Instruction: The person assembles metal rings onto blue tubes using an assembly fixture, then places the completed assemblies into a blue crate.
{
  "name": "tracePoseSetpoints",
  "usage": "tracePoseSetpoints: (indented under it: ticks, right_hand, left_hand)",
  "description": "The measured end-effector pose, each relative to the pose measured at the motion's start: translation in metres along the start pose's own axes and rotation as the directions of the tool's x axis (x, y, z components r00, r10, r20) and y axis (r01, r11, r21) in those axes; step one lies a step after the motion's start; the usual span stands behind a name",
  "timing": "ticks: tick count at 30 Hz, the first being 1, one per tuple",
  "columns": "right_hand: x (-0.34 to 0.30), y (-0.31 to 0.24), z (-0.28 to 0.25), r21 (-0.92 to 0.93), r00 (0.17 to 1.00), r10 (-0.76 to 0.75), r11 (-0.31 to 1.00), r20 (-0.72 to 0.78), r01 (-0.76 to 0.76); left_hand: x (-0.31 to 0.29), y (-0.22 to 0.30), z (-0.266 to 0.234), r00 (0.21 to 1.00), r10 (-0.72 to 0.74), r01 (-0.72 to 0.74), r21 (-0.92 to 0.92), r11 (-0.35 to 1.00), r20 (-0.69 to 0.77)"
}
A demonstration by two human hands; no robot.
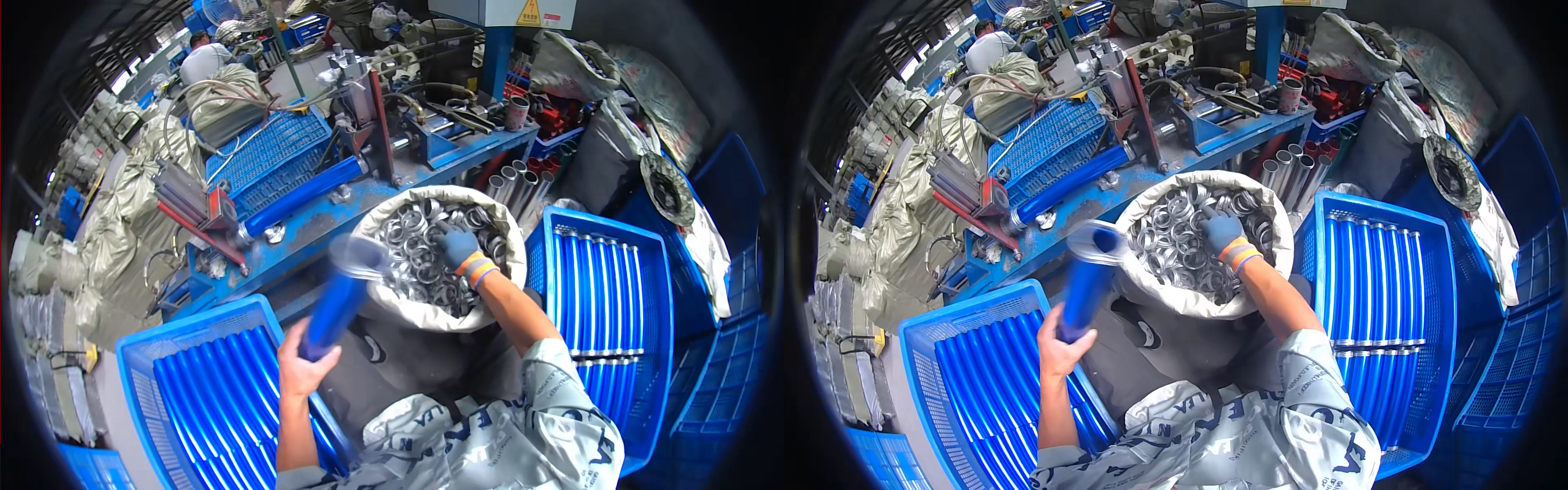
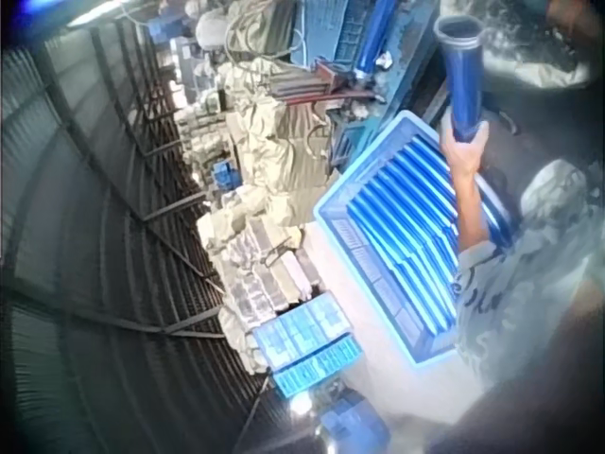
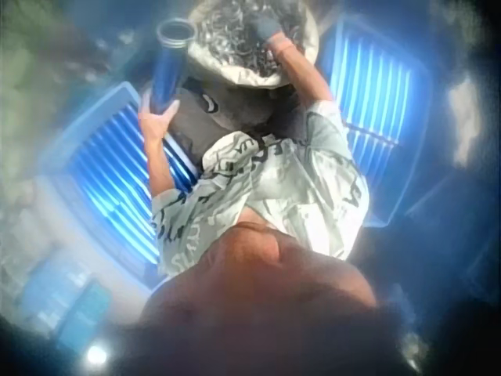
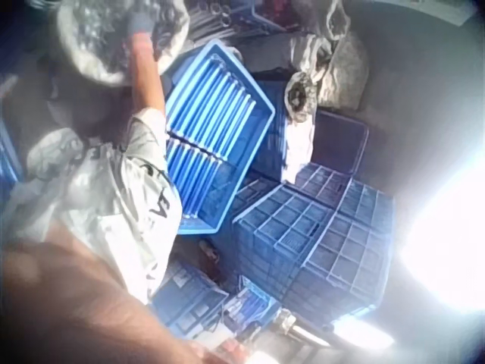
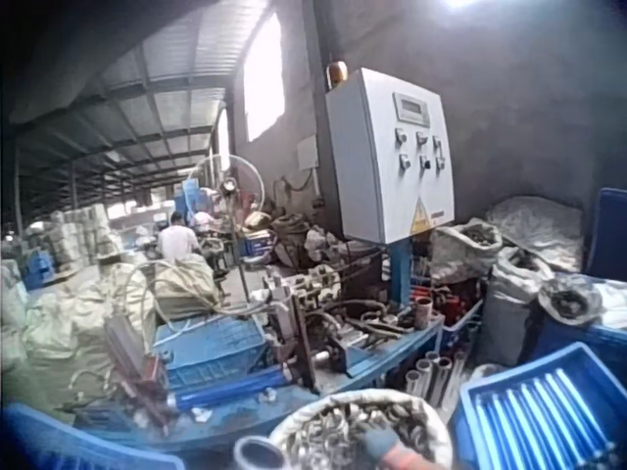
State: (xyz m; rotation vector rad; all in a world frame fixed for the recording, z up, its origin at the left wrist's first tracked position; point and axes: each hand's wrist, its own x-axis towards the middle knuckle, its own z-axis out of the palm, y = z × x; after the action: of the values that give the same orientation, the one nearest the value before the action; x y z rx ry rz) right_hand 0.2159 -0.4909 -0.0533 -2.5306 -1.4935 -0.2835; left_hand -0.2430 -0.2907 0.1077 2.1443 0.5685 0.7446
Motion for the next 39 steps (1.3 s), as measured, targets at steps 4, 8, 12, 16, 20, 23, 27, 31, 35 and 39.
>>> tracePoseSetpoints:
  ticks: [4,8,12,16,20,23,27,31,35,39]
  right_hand:
    - [0.004,-0.041,-0.004,0.547,0.961,0.251,0.823,-0.112,-0.151]
    - [-0.029,-0.066,-0.026,0.737,0.958,-0.037,-0.630,0.285,-0.244]
    - [-0.052,-0.134,-0.114,0.740,0.973,-0.014,-0.646,0.230,-0.184]
    - [-0.051,-0.157,-0.167,0.936,0.980,0.116,-0.333,0.159,-0.112]
    - [-0.049,-0.170,-0.184,0.945,0.977,0.094,-0.287,0.193,-0.159]
    - [-0.046,-0.164,-0.168,0.971,0.987,0.071,-0.202,0.147,-0.130]
    - [-0.019,-0.169,-0.166,0.959,0.969,0.026,-0.151,0.246,-0.239]
    - [0.041,-0.174,-0.157,0.969,0.949,-0.264,-0.131,0.171,-0.211]
    - [0.157,-0.177,-0.108,0.999,0.990,-0.134,0.015,0.048,-0.046]
    - [0.268,-0.260,-0.090,0.857,0.986,-0.140,0.494,-0.092,0.150]
  left_hand:
    - [-0.017,-0.010,-0.024,0.938,-0.288,0.040,-0.765,0.643,-0.193]
    - [-0.009,-0.008,0.002,0.896,-0.428,0.030,-0.943,0.331,-0.121]
    - [-0.008,-0.023,0.047,0.855,-0.518,0.070,-0.994,0.079,0.019]
    - [-0.005,-0.011,0.063,0.857,-0.515,0.074,-0.985,0.157,-0.017]
    - [-0.004,-0.003,0.054,0.845,-0.529,0.058,-0.970,0.236,-0.078]
    - [0.003,-0.007,0.054,0.858,-0.505,0.051,-0.963,0.266,-0.094]
    - [0.010,-0.025,0.048,0.850,-0.509,0.054,-0.938,0.342,-0.136]
    - [0.007,-0.065,0.024,0.806,-0.579,0.022,-0.972,0.233,-0.121]
    - [0.013,-0.090,0.025,0.755,-0.653,-0.024,-0.998,0.061,-0.058]
    - [0.002,-0.096,-0.036,0.739,-0.660,-0.086,-0.990,0.110,-0.137]
